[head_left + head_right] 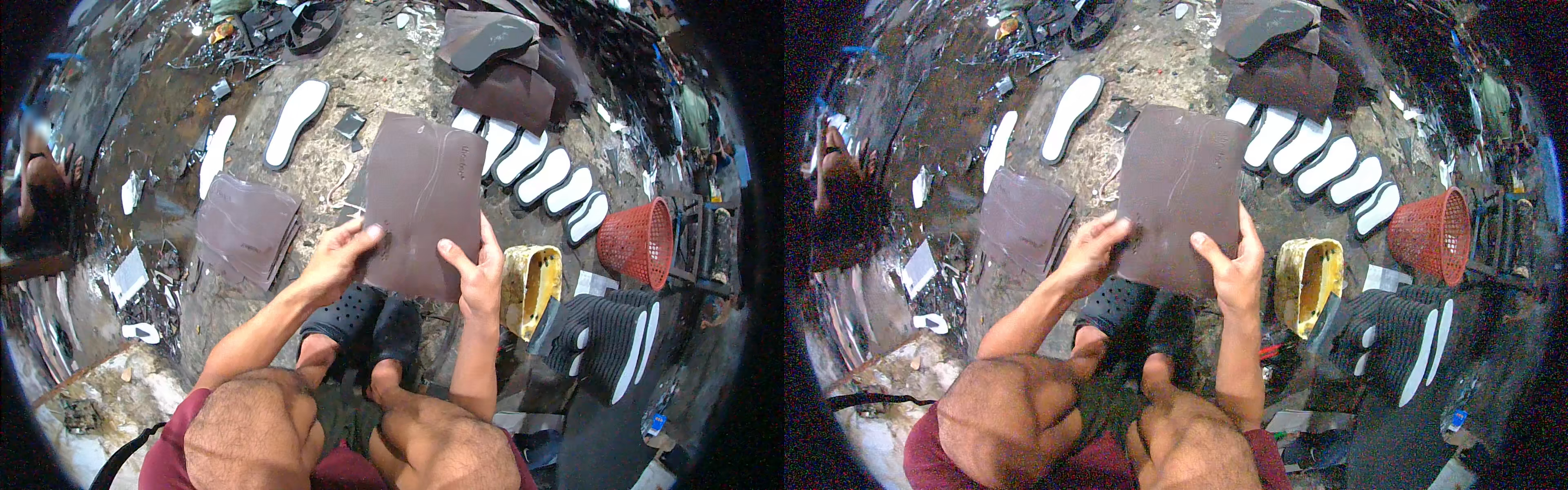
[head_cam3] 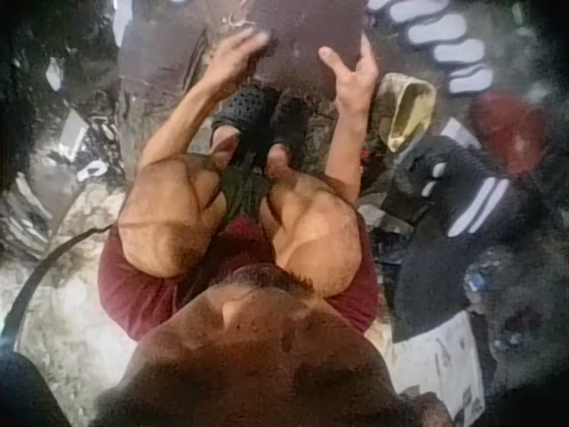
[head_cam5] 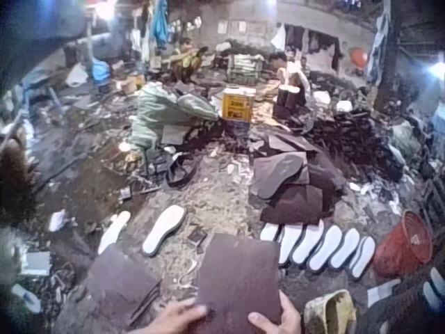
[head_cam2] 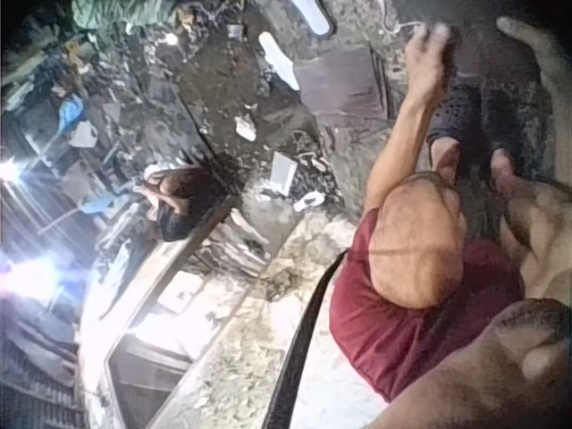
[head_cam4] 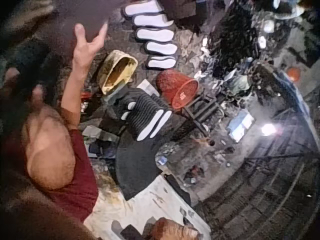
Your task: The person sits on the ground and repeatedly picks up, flips, and places down brown shoe insoles. They handle the insoles one at a time, turning them over to show different sides, and occasionally move them between piles on the floor.
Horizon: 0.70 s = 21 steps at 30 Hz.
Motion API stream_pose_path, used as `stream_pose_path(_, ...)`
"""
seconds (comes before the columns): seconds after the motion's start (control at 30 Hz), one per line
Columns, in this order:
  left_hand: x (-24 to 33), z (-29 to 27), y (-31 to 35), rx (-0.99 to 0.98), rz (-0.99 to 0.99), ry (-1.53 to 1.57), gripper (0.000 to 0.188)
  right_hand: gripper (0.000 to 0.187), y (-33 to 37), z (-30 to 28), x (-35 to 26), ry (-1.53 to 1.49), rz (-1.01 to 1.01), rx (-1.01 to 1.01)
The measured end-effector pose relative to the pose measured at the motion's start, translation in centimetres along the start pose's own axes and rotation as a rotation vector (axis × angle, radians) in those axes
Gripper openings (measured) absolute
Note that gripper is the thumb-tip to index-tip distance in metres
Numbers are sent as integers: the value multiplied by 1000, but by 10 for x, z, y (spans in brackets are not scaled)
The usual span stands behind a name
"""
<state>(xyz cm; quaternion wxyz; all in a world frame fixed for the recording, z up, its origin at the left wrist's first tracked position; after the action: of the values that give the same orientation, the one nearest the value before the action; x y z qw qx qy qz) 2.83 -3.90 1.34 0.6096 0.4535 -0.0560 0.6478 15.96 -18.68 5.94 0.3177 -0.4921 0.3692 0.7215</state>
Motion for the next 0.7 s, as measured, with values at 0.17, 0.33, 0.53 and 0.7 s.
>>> stream_pose_path(0.17,-9,-8,9,-60,-8,60,43,68,1,2,12,-122,92,8)
stream_pose_path(0.33,5,12,34,-123,151,-293,61,70,7,1,19,-88,98,3)
stream_pose_path(0.53,-10,-11,45,-196,-20,-310,64,75,34,11,38,-262,179,-87)
stream_pose_path(0.7,25,-169,5,269,79,-663,49,78,42,-9,75,-99,298,-162)
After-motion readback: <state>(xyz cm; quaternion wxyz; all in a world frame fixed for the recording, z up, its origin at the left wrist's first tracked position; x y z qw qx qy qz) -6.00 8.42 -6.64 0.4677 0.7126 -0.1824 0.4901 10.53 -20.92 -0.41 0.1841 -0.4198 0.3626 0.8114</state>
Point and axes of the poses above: each hand's wrist, its own y-axis away from the middle knuckle, its own z-axis out of the palm, x = y × z, the point moved 8 cm from there along -y, towards the middle knuckle, and after that the axes turned 3 degrees about -y, right-handed, at the moved point
